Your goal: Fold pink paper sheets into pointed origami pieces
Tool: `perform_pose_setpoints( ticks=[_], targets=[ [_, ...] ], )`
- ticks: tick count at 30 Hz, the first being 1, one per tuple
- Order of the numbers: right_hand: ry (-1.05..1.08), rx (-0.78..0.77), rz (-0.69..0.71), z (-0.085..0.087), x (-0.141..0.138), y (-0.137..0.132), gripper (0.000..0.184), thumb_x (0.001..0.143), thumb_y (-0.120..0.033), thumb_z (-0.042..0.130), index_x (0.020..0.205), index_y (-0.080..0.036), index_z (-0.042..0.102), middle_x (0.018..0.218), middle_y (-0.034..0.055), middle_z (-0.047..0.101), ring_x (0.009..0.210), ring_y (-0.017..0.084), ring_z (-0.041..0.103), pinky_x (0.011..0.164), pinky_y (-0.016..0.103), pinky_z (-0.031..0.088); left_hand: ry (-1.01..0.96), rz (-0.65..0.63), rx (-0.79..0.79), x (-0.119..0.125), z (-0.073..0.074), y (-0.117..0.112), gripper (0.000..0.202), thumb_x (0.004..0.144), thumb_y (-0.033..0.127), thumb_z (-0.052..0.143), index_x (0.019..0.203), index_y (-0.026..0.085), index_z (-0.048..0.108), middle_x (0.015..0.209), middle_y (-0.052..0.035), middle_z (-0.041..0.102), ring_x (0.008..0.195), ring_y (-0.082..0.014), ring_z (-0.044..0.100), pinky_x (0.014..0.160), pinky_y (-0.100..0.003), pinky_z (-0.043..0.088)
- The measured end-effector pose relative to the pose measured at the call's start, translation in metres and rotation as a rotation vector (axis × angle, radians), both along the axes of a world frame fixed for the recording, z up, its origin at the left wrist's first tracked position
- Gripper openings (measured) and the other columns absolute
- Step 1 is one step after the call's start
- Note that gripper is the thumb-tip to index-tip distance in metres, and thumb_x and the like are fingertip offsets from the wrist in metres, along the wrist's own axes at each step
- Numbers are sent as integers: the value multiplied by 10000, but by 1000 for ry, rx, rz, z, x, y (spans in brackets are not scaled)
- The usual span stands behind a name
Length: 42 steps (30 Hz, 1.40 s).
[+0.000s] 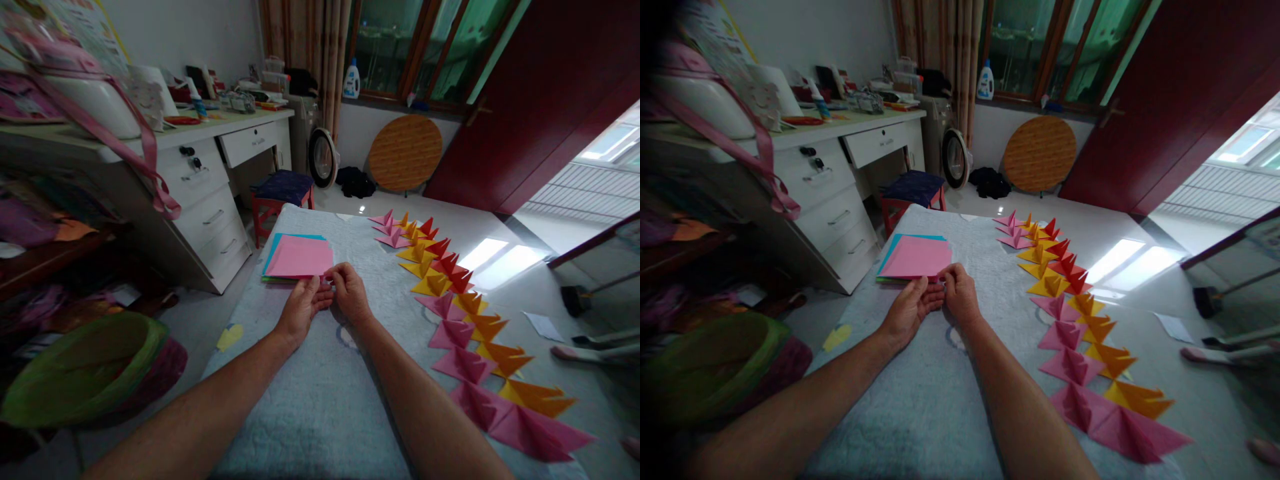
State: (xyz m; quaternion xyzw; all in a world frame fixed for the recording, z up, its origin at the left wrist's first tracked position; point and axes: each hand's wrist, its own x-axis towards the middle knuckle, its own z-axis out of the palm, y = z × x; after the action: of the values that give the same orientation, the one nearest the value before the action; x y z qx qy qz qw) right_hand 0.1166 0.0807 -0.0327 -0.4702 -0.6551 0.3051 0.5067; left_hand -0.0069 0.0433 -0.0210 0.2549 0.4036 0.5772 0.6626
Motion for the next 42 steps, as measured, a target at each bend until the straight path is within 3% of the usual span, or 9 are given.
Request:
perform_pose_setpoints(
  ticks=[4,8,14,18,22,27,34,39,42],
  targets=[
    [-43,112,92,0,4,-2,176,824,-141,473,909,-204,614,845,27,668,788,166,635,774,301,510,-109,112,-122,-3,2,5,259,870,366,673,881,112,626,730,-58,698,609,-144,665,587,-259,541],
    [-191,248,115,-2,7,-2,328,784,-80,502,1031,-197,683,980,63,645,868,174,620,793,299,518,-91,149,-138,-5,1,6,136,808,233,684,801,108,630,625,-16,657,514,-111,598,514,-228,500],
    [-340,320,46,-4,10,-2,202,874,-127,592,886,-233,764,944,67,662,906,203,599,839,330,500,-38,80,-54,-3,3,1,297,674,336,805,728,106,626,630,-9,635,517,-91,550,481,-204,449],
    [-376,334,3,4,14,-5,173,889,-138,609,854,-230,752,890,55,688,861,199,607,810,322,492,44,83,35,-5,4,1,396,665,404,805,894,163,591,763,29,627,579,-94,563,526,-217,463],
    [-238,305,-101,20,19,-5,158,895,-215,619,753,-209,688,818,42,660,773,180,598,741,299,484,451,-31,224,-8,3,-3,284,737,336,720,944,187,597,838,7,628,720,-143,595,649,-269,488],
    [-83,285,-187,43,28,-2,177,908,-245,552,797,-205,683,842,41,653,799,171,610,762,291,476,1087,-170,592,-9,2,-9,174,767,202,623,939,206,648,1027,-53,670,1031,-246,572,948,-405,451],
    [104,39,-237,60,45,-11,175,847,-326,583,785,-190,673,667,-31,598,604,129,503,602,254,418,1219,-205,673,-11,-5,-7,167,802,164,579,958,195,631,1034,-72,665,1034,-242,571,956,-401,486],
    [-56,178,-292,72,56,-47,111,862,-244,596,809,-202,684,815,20,682,749,161,616,697,282,488,1424,-205,668,-5,-9,-7,213,792,118,609,983,184,675,1159,-99,666,1153,-278,552,1047,-441,447],
    [-179,262,-286,68,64,-77,162,892,-172,541,897,-218,696,1020,58,715,895,183,673,789,317,535,1531,-222,627,-6,-4,-7,256,799,107,599,1030,162,695,1173,-122,673,1181,-295,549,1060,-439,436]
  ],
)
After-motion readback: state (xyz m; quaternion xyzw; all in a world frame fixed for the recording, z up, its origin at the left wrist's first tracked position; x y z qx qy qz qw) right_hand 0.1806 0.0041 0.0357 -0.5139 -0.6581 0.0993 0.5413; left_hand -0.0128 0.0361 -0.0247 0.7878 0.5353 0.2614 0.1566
